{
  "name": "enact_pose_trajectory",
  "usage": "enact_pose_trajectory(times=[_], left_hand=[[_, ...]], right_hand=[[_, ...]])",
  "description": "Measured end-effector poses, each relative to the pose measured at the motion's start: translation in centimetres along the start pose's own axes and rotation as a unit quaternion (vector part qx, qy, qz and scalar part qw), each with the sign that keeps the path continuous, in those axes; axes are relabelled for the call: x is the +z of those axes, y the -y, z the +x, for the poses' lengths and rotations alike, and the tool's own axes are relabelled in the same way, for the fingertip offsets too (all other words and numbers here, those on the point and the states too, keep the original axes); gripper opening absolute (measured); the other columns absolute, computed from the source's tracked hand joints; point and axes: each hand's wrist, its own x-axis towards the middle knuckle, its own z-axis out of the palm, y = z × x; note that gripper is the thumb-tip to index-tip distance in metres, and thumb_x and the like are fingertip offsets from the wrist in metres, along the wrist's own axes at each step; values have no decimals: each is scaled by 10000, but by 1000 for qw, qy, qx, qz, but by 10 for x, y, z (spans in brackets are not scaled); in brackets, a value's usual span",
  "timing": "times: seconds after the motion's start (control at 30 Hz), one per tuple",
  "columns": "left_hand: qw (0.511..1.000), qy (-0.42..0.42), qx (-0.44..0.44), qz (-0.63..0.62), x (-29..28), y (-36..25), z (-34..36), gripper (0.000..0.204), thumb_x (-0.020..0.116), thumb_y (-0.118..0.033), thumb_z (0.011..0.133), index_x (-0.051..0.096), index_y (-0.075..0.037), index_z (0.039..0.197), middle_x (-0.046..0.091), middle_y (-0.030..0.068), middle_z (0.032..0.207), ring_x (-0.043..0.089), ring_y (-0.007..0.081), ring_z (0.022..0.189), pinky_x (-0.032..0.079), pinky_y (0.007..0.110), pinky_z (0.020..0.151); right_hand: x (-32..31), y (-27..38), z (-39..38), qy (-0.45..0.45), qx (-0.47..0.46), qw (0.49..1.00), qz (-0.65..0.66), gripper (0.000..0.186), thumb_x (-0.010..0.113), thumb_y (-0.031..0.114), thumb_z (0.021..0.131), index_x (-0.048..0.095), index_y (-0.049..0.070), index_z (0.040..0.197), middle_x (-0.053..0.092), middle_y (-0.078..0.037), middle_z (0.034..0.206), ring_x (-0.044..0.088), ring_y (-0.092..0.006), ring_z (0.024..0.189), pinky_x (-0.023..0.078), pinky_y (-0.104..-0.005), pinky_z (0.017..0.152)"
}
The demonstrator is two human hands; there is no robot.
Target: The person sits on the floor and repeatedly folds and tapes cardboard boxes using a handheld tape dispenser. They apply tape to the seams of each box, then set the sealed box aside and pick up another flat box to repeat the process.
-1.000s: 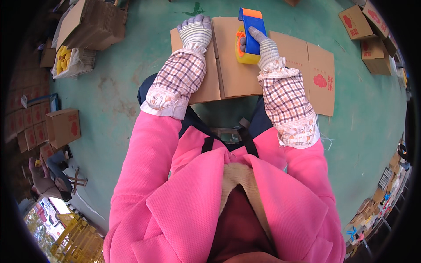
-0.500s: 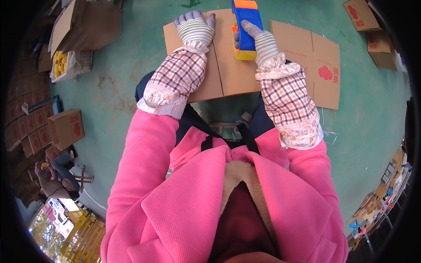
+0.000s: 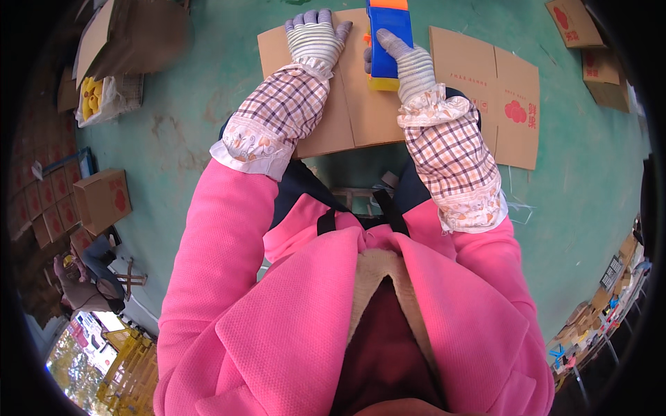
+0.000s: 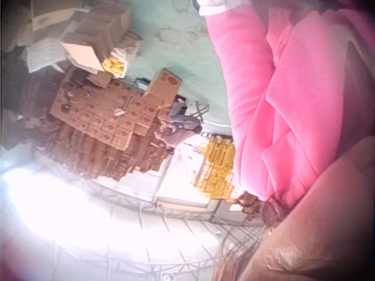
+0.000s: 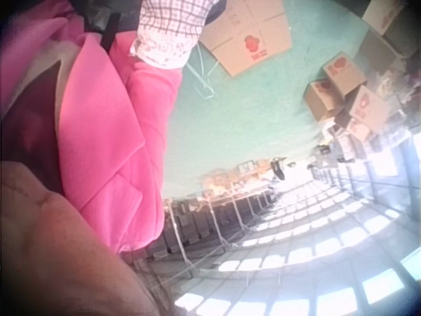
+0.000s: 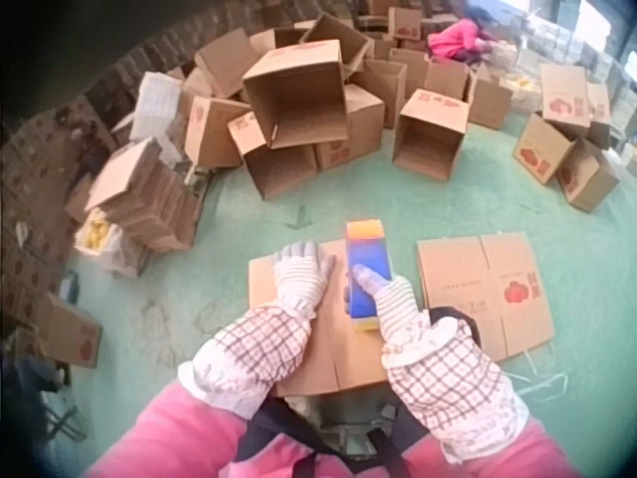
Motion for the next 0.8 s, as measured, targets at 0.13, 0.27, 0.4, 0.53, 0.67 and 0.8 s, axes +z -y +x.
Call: enact_pose_trajectory(times=[0.13, 0.27, 0.4, 0.53, 0.67, 0.8], left_hand=[[1000, -1, 1, -10, 8, -1, 10, 547, 597, -509, 896, 623, -56, 1202, 632, 149, 1225, 556, 328, 1170, 351, 497, 1050], [1000, 16, 1, -16, 9, 1, 16, 510, 623, -471, 873, 630, -61, 1178, 637, 145, 1191, 568, 328, 1146, 368, 496, 1033], [999, 21, 5, -28, 8, 3, 9, 548, 606, -527, 865, 631, -52, 1137, 619, 140, 1173, 551, 315, 1145, 353, 502, 1037], [994, 50, -10, -92, 14, 2, 18, 503, 618, -513, 858, 651, -72, 1099, 630, 130, 1147, 566, 299, 1108, 368, 474, 1014], [929, 256, -124, -236, 18, 13, 69, 643, 452, -593, 937, 614, -69, 1273, 584, 178, 1319, 511, 350, 1252, 370, 448, 1062], [857, 380, -153, -314, -3, 34, 106, 700, 327, -593, 981, 540, -57, 1378, 516, 171, 1435, 463, 341, 1339, 370, 411, 1091]], right_hand=[[5, 2, -7, 2, 16, 999, 43, 435, 776, 319, 840, 640, -22, 1074, 697, -137, 827, 687, -230, 669, 583, -326, 631], [17, -8, -35, 15, 49, 997, 58, 453, 780, 325, 838, 638, -30, 1082, 699, -133, 836, 687, -228, 673, 588, -323, 635], [25, -30, -71, 79, 51, 992, 86, 460, 767, 337, 850, 635, -28, 1098, 700, -124, 836, 692, -223, 687, 584, -320, 633], [22, -46, -70, 77, 19, 996, -44, 445, 745, 352, 874, 635, -5, 1114, 700, -108, 830, 684, -194, 689, 566, -300, 635], [10, -44, -51, 93, -5, 995, -18, 391, 743, 322, 871, 646, 3, 1074, 699, -96, 827, 679, -179, 696, 563, -306, 654], [12, -36, -52, 104, -13, 994, -15, 414, 748, 346, 871, 646, 15, 1097, 691, -84, 817, 669, -170, 695, 557, -302, 658]])
